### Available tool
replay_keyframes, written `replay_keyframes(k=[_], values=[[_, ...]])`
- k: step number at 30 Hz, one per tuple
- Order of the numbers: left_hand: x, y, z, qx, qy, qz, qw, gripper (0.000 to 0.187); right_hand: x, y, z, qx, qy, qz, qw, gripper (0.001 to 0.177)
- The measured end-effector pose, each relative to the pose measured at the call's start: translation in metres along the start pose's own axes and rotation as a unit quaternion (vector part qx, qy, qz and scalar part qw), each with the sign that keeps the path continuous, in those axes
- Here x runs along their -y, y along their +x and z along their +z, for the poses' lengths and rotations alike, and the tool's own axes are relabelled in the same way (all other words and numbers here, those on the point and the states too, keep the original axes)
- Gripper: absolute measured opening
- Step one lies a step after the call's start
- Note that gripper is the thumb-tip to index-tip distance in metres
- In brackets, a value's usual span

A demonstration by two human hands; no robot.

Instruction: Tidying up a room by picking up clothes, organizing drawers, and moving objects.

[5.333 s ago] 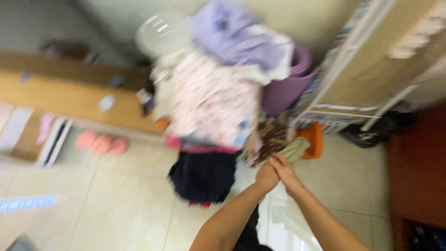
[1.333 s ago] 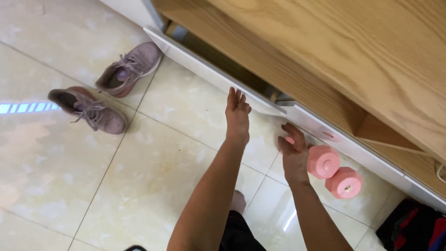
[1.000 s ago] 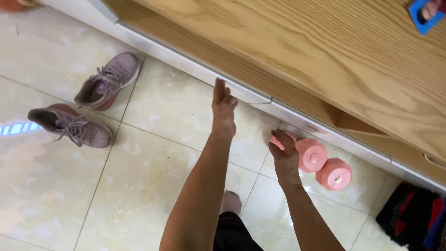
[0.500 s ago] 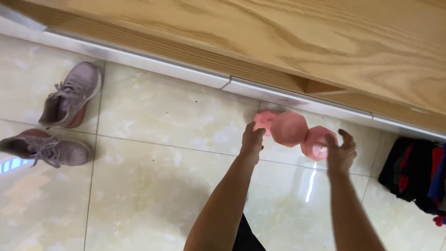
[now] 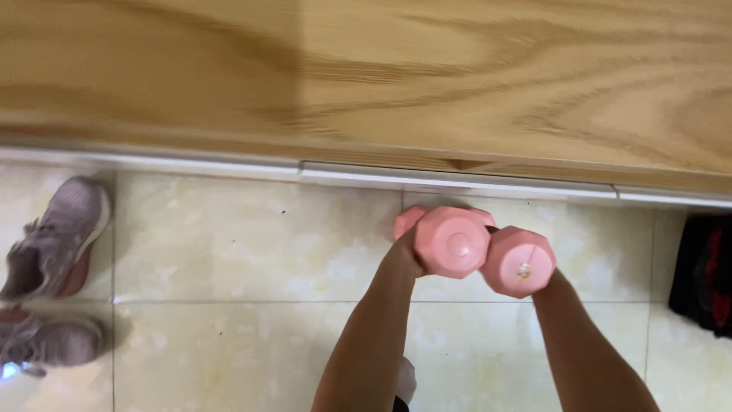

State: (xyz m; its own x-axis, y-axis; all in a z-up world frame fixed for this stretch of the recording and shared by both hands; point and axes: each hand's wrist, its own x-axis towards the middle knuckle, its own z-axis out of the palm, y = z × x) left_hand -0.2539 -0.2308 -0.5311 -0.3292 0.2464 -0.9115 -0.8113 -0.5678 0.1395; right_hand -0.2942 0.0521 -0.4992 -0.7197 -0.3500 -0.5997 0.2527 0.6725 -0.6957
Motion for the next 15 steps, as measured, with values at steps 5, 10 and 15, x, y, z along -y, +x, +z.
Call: replay_keyframes(k=[5,10,15], values=[[0.026,0.005,0.001,0.030,0.051,-0.017,0.998,0.056,-0.027,-0.035,0.026,-0.003,0.139,0.062,0.988,0.023],[0.047,-0.012,-0.024,0.048,0.097,-0.017,0.994,0.056,-0.022,-0.072,0.060,0.005,0.278,0.097,0.956,0.023],[0.078,-0.058,-0.057,0.056,0.130,-0.024,0.990,0.057,-0.023,-0.124,0.109,0.030,0.410,0.134,0.902,0.023]])
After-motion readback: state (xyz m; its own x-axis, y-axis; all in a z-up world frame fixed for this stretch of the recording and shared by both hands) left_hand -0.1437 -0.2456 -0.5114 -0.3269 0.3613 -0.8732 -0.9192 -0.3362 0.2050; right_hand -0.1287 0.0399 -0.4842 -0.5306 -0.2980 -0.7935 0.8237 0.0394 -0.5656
